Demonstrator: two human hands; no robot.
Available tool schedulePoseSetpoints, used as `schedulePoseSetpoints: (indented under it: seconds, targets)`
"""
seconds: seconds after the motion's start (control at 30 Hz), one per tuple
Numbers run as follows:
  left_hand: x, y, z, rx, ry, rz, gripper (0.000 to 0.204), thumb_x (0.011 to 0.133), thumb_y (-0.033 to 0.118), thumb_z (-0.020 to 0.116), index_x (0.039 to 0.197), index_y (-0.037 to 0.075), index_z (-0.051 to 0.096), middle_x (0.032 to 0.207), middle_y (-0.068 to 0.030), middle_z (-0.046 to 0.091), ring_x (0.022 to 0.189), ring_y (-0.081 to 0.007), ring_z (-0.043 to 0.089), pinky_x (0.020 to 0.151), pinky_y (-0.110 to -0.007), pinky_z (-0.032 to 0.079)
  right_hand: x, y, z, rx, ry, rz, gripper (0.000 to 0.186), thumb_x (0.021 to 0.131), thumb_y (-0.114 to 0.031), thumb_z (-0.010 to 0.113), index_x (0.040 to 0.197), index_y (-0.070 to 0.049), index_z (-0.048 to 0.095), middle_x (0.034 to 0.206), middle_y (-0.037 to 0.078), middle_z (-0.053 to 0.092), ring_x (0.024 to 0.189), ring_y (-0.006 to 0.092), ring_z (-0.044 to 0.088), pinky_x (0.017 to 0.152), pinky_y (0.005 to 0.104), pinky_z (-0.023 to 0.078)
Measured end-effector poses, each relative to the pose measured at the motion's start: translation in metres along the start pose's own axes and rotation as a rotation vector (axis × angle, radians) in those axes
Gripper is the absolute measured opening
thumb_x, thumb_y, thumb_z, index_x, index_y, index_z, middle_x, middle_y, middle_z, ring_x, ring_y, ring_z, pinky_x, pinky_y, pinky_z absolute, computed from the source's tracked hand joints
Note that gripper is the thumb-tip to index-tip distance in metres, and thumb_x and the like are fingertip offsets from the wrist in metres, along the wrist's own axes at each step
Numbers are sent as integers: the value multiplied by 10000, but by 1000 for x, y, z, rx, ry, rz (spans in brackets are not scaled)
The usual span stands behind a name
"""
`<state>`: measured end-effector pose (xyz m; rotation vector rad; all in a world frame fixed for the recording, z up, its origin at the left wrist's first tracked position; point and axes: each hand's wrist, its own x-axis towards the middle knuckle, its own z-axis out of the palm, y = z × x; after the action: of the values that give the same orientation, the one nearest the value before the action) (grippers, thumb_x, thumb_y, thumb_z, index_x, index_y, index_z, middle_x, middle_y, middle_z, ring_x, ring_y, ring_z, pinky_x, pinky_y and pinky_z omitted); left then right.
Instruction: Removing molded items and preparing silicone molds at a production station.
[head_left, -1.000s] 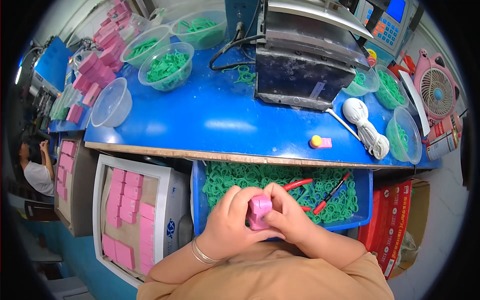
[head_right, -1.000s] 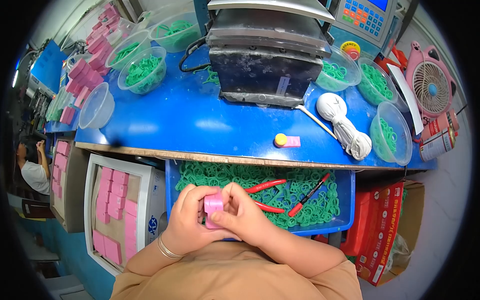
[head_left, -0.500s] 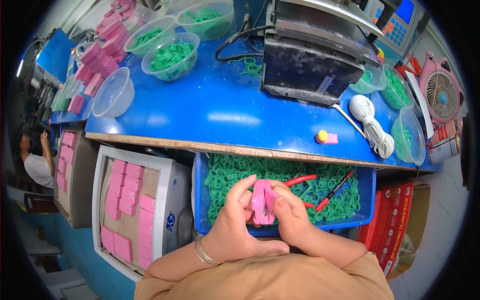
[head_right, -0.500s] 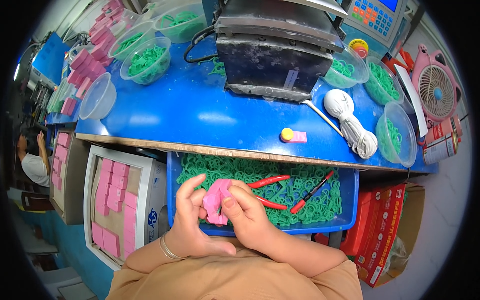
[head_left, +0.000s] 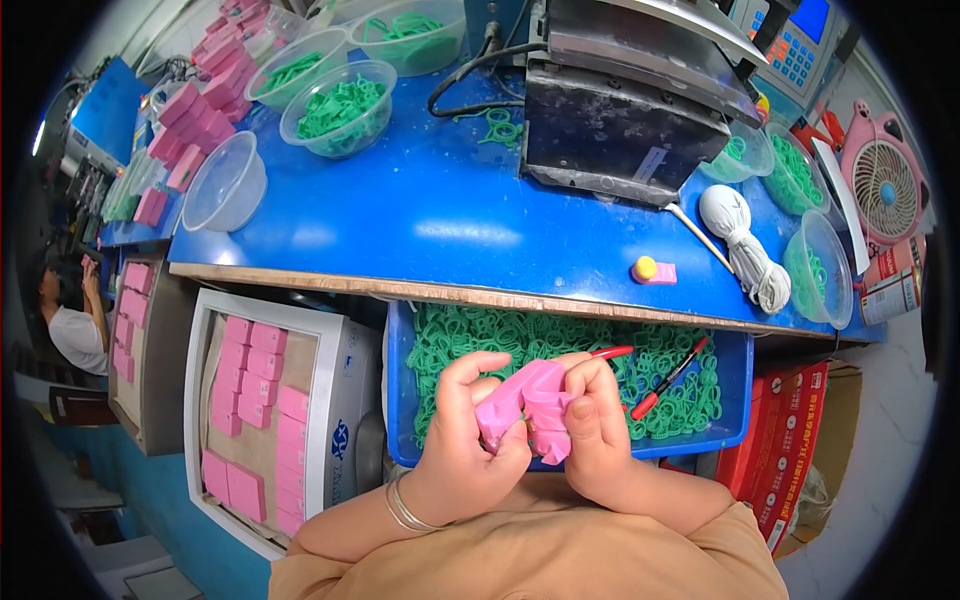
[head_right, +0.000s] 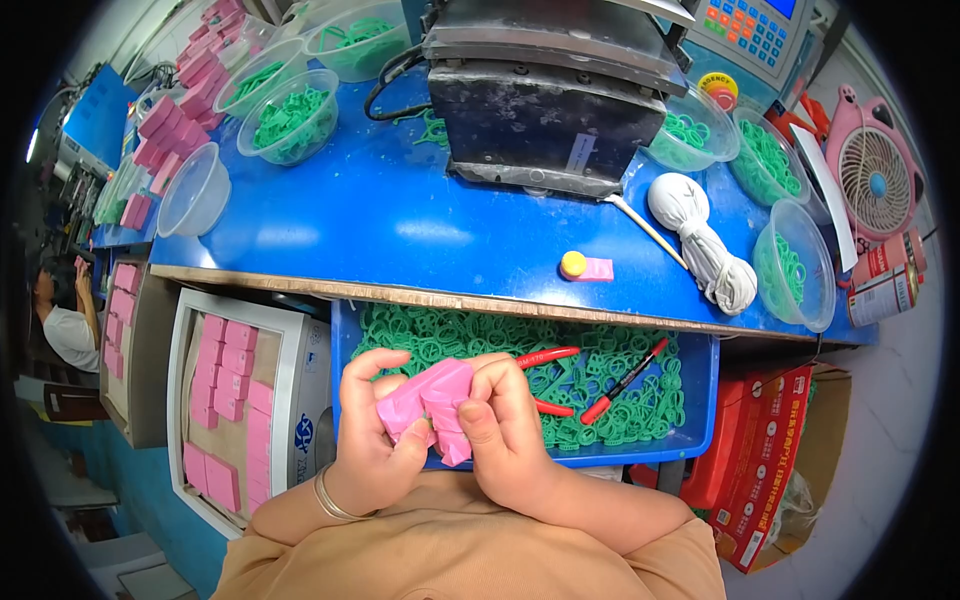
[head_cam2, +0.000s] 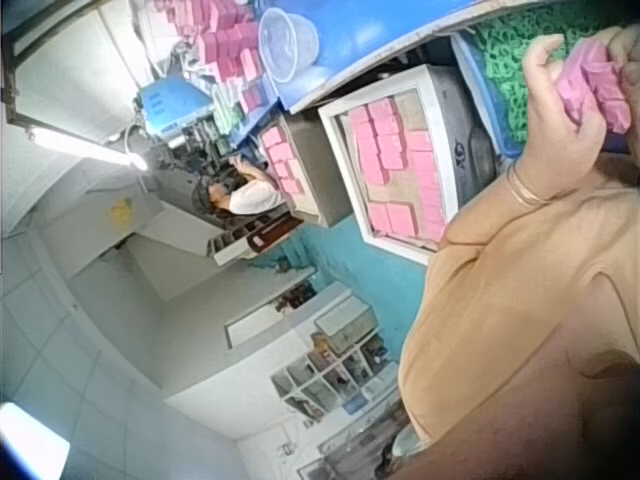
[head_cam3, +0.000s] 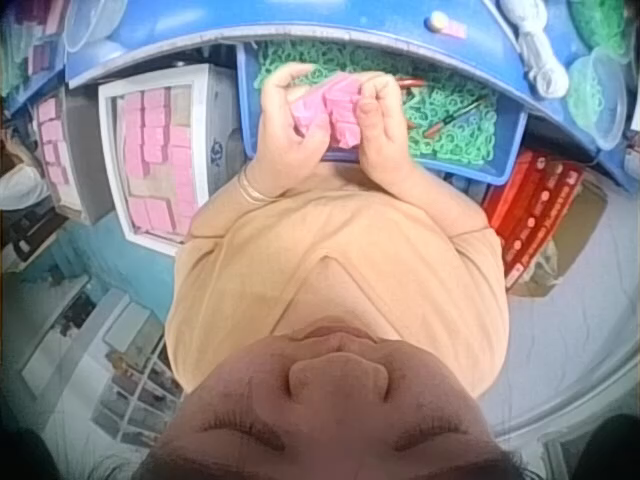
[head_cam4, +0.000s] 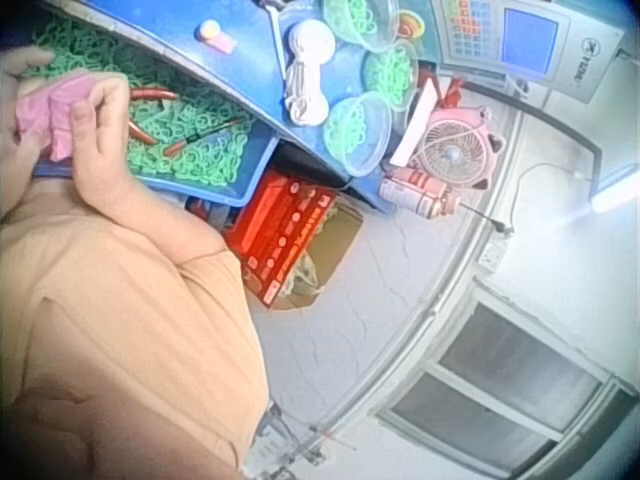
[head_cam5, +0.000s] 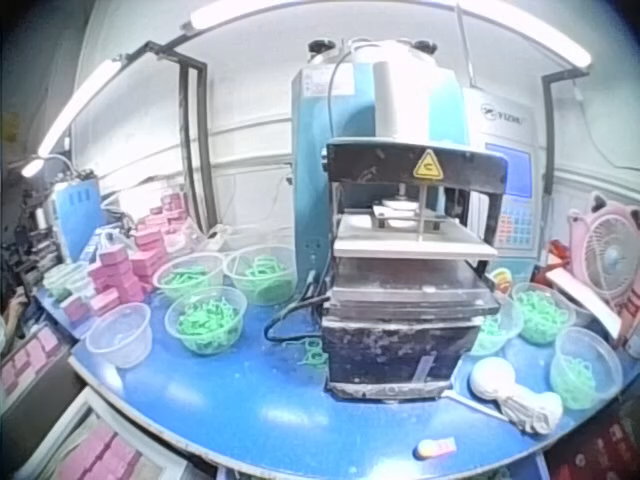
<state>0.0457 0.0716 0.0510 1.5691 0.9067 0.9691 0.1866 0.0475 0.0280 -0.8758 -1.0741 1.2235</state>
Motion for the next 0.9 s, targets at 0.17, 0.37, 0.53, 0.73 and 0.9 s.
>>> schedulePoseSetpoints:
  seconds: [0.17, 0.37, 0.53, 0.73, 0.9]
  targets:
    - [0, -4, 1, -61, -29, 49, 487, 776, -71, 499, 1198, -11, 264, 865, -105, 548, 684, -93, 539, 594, -220, 439, 0, -7, 3, 18, 107, 83, 274, 959, -333, 373, 961, -60, 346, 959, 95, 465, 833, 130, 456, 736, 275, 406]
    - [0, -11, -8, -355, -117, -165, 510, 794, -42, 553, 1216, -7, 268, 1041, -139, 511, 855, -140, 566, 752, -269, 472, 3, -7, -4, 243, 180, 202, 311, 948, -387, 387, 921, -77, 392, 939, 101, 493, 826, 171, 492, 724, 302, 425]
    - [13, -27, -20, -156, -192, 81, 774, 692, 343, 774, 1272, 35, 365, 1273, -139, 374, 1233, -254, 364, 1028, -398, 286, 5, -4, -8, 412, 161, 253, 341, 945, -404, 386, 914, -70, 441, 957, 110, 506, 862, 191, 500, 755, 319, 421]
    - [18, -38, -12, -1105, -147, -162, 767, 583, 559, 761, 1173, 153, 486, 1274, -160, 445, 1232, -359, 380, 1055, -513, 247, 5, -4, -16, -309, -96, -89, 322, 965, -216, 344, 956, 31, 551, 996, 144, 540, 903, 240, 516, 821, 337, 398]
    - [23, -31, -25, -1395, -155, -67, 809, 610, 752, 572, 1142, 145, 518, 921, -80, 570, 766, -185, 521, 726, -384, 407, 1, -14, -19, -398, -437, 157, 204, 930, -114, 412, 953, 23, 560, 977, 152, 533, 919, 267, 501, 822, 335, 397]
